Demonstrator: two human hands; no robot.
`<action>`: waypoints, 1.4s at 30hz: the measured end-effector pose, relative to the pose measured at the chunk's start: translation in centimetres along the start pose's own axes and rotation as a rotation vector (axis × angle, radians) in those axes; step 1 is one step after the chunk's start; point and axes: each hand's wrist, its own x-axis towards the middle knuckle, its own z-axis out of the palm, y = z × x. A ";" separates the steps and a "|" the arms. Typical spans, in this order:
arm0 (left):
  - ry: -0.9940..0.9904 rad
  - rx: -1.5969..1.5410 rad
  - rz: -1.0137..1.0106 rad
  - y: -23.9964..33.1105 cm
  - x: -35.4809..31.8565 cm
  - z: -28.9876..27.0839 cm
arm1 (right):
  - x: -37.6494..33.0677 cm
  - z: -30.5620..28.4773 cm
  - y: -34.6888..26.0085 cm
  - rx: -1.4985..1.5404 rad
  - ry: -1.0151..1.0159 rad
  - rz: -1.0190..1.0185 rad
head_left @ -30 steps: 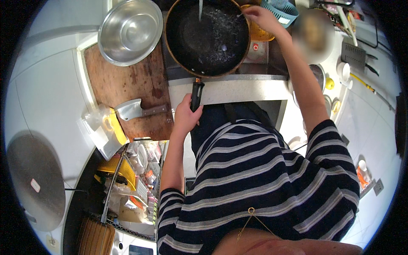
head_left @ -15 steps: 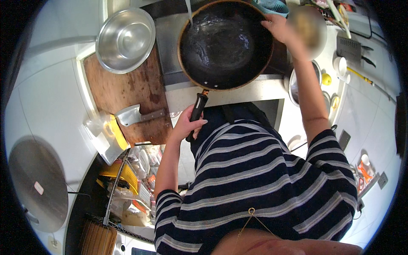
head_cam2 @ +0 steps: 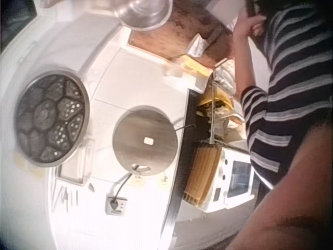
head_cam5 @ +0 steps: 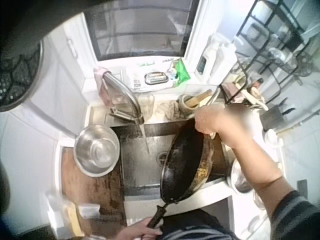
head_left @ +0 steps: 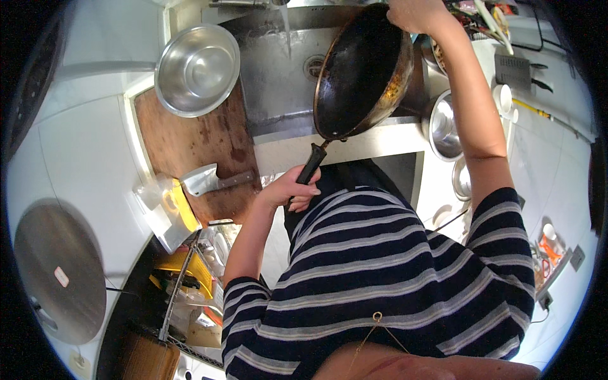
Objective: The person takes a covered dish out of a refrigerator and puts it on a table, gets utensils from a rack, and washes a pan and a pot in a sink using a scrubber.
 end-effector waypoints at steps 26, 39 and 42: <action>0.333 0.451 0.335 -9.9 -2.6 8.1 | -18.5 5.7 2.6 0.527 0.575 -0.032; 0.259 0.923 0.190 -14.2 -0.4 18.6 | -47.5 25.0 -14.0 1.980 1.383 1.000; 0.192 1.053 0.072 -14.8 1.2 20.2 | -53.2 27.2 -24.7 2.317 1.048 1.039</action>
